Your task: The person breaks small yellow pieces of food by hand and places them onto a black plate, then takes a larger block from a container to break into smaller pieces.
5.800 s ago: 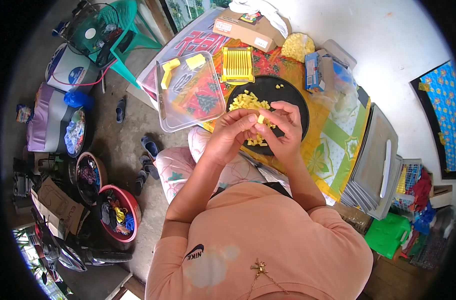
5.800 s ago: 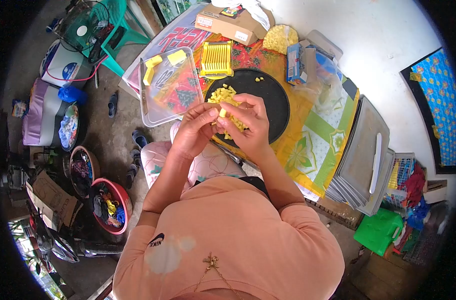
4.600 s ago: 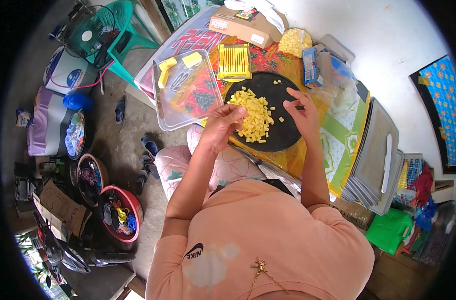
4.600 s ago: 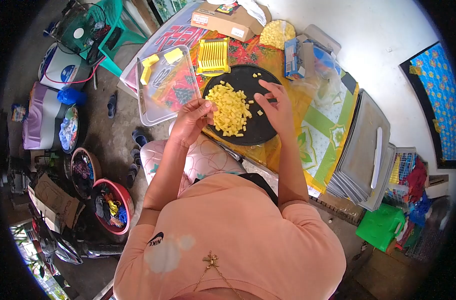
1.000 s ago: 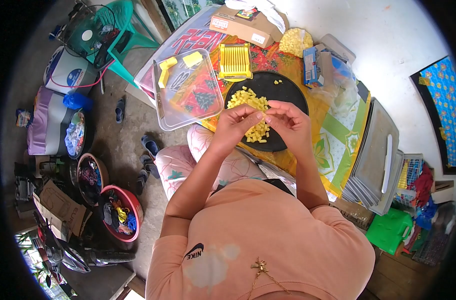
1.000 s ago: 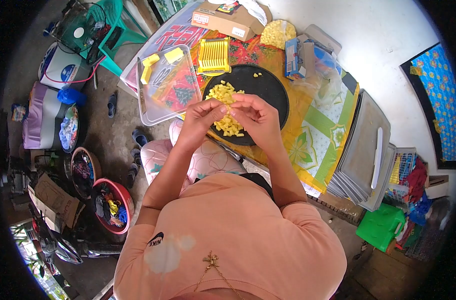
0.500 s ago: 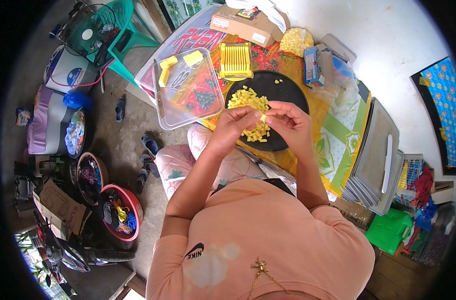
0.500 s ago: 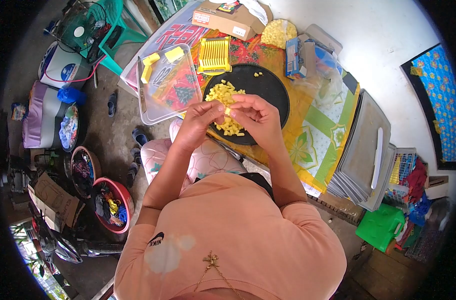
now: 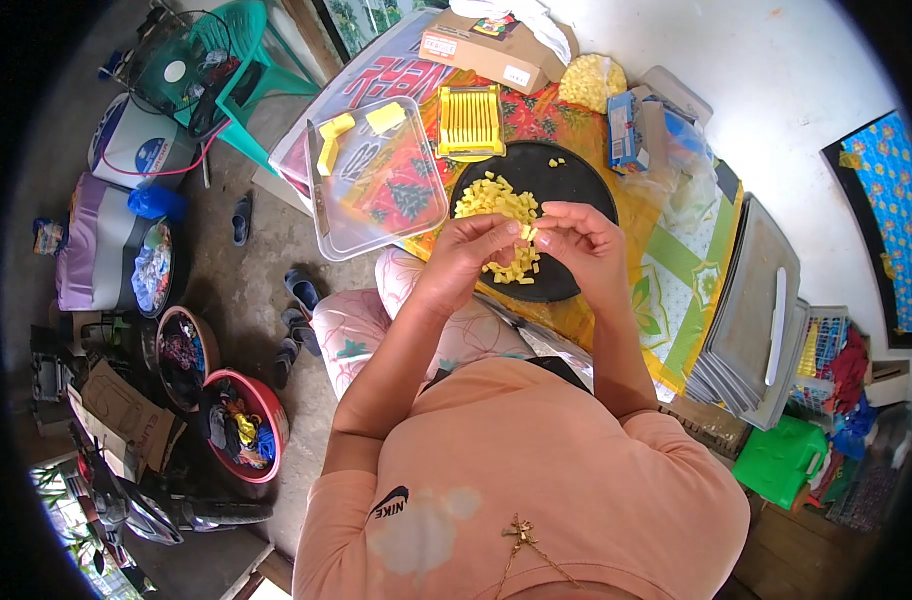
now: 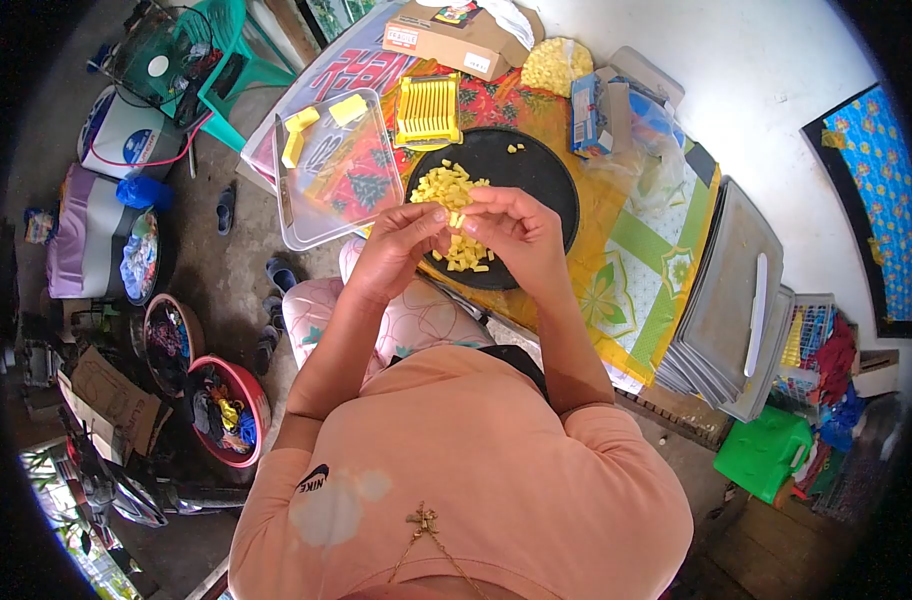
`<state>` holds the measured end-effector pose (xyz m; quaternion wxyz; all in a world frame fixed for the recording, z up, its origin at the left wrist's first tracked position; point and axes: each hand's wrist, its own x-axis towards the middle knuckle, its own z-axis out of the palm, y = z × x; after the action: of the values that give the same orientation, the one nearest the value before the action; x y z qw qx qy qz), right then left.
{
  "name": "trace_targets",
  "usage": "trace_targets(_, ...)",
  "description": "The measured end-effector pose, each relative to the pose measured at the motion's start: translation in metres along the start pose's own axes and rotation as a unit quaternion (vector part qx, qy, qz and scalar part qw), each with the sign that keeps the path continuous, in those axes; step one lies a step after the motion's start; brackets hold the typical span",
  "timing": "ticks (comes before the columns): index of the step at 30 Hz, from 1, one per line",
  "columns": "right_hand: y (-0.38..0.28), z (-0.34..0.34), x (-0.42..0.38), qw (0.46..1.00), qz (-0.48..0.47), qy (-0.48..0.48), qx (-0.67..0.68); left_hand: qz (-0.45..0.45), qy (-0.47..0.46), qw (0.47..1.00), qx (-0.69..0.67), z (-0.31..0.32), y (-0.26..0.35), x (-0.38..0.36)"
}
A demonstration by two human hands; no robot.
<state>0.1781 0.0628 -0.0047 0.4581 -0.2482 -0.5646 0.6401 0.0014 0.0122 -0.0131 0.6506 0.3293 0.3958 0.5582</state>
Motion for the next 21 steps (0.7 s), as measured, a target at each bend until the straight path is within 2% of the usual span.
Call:
trace_targets(9, 0.007, 0.000, 0.001, 0.999, -0.013, -0.029, 0.044, -0.035, -0.015, 0.998, -0.046, 0.007, 0.002, -0.002)
trace_targets(18, 0.013, -0.004, 0.001, 0.997, -0.048, -0.040, -0.048, -0.056, -0.026, 0.998, -0.027, 0.003, 0.003, -0.002)
trace_targets(21, 0.015, 0.001, 0.000, 0.999, -0.047, -0.014, -0.023, -0.065, -0.020, 0.997, -0.043, 0.004, 0.004, -0.004)
